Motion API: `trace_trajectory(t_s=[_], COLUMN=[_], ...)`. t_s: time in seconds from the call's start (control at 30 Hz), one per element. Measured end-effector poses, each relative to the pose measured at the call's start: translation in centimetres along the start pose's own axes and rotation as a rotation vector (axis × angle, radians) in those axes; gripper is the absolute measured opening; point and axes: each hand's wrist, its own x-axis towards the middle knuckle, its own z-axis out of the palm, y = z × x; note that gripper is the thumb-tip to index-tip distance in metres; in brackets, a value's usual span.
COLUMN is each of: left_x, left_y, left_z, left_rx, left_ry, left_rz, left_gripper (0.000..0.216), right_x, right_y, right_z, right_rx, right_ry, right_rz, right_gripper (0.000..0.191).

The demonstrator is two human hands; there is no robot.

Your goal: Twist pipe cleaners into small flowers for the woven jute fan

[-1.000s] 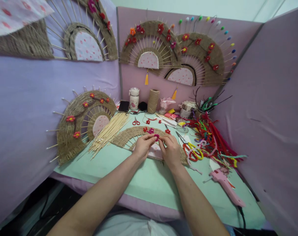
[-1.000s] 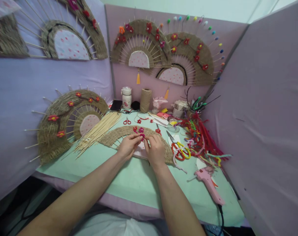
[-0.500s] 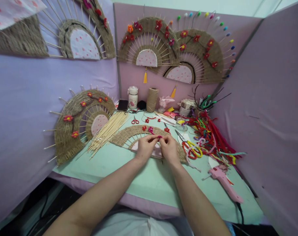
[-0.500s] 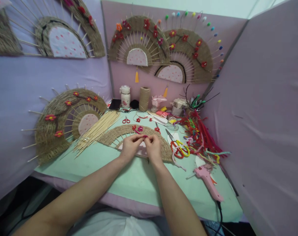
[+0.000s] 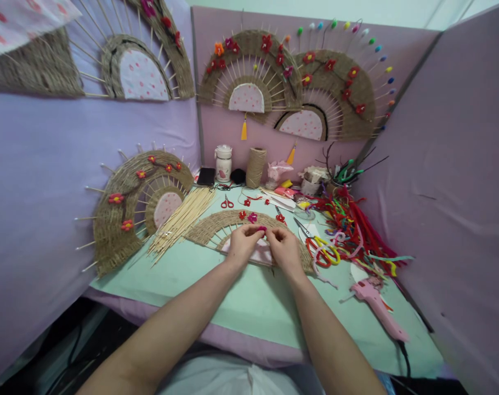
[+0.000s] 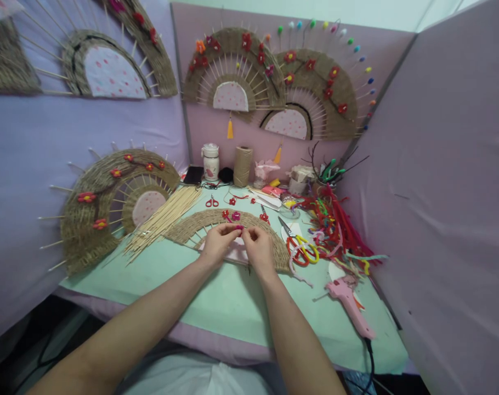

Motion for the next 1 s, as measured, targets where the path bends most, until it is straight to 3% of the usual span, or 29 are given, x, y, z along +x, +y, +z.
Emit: trace_trajectory(t_s=[0.1,0.37,0.43,0.57,0.7,1.0], left_x=[-0.1,0.0,0.2,0.3,0.2,0.1], left_y=[0.1,0.1,0.1,0.3,0.2,0.0], left_z=[0.1,0.1,-0.1,-0.5,-0.5,-0.3], left_rx=[-0.037,-0.195,-0.192,-0.139,-0.131,-0.188], left_ry=[0.019,-0.017,0.0,0.02,0.01,-0.024], left_rz=[-0.029,-0.103,-0.111,-0.113,-0.093,-0.145], left_gripper=[0.015,0.024,0.024,0.026,0.026,0.023], right_x=[0.1,0.4,0.4,0.4,0.3,0.2], right_y=[0.3,1.4,1.3,1.0,0.9,1.5], right_z=[0.2,0.3,0.0,-0.4,-0.3,-0.1], right_rx=[0.032,0.253,0.184,-0.01,-0.165,-0.288], right_ry=[0.001,-0.128,-0.122,-0.002,-0.01,0.031], right_rz=[-0.004,0.2,0.128,-0.162,-0.373,-0.45], right_gripper=[0.025,0.034,0.036,0.025,0.016,0.019])
